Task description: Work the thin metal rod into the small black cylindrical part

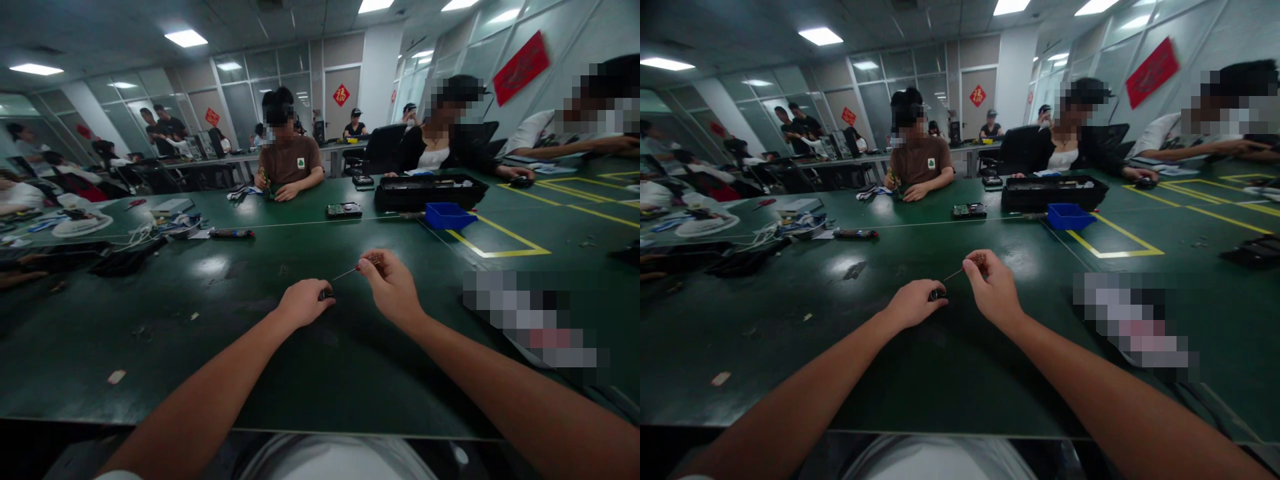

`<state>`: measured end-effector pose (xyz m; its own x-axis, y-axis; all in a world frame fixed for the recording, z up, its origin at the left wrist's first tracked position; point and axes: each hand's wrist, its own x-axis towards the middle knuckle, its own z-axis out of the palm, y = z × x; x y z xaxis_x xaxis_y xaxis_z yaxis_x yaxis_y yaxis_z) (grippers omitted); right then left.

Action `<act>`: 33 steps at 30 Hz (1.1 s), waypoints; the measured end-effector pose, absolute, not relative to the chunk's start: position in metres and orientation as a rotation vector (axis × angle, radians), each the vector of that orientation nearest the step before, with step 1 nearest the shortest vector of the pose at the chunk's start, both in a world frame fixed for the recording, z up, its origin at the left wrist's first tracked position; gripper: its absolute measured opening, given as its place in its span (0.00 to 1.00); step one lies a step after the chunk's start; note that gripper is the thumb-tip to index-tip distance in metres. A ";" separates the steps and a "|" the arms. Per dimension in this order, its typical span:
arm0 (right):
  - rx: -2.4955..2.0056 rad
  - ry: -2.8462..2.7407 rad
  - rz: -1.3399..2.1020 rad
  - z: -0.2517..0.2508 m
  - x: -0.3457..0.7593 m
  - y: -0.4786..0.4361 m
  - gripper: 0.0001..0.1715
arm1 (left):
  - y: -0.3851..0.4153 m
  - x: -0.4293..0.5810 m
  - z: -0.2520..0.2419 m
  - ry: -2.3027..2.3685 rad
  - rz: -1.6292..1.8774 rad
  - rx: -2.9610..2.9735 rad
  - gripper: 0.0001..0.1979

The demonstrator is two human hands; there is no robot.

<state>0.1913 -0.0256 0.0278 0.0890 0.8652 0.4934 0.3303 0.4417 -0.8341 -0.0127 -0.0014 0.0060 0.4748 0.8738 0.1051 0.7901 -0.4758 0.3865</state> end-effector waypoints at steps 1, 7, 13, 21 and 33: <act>-1.115 -1.491 0.559 0.028 0.191 -0.026 0.10 | 0.000 -0.013 0.005 1.411 0.432 2.427 0.11; -1.102 -1.502 0.576 0.027 0.191 -0.025 0.11 | 0.000 -0.016 0.011 1.435 0.459 2.418 0.10; -1.087 -1.490 0.634 0.024 0.191 -0.023 0.12 | 0.000 -0.023 0.016 1.506 0.542 2.350 0.12; -1.127 -1.515 0.617 0.024 0.193 -0.023 0.13 | 0.008 -0.036 0.017 1.379 0.853 2.134 0.12; -1.147 -1.536 0.612 0.023 0.194 -0.024 0.15 | 0.024 -0.052 0.020 1.310 1.192 1.346 0.14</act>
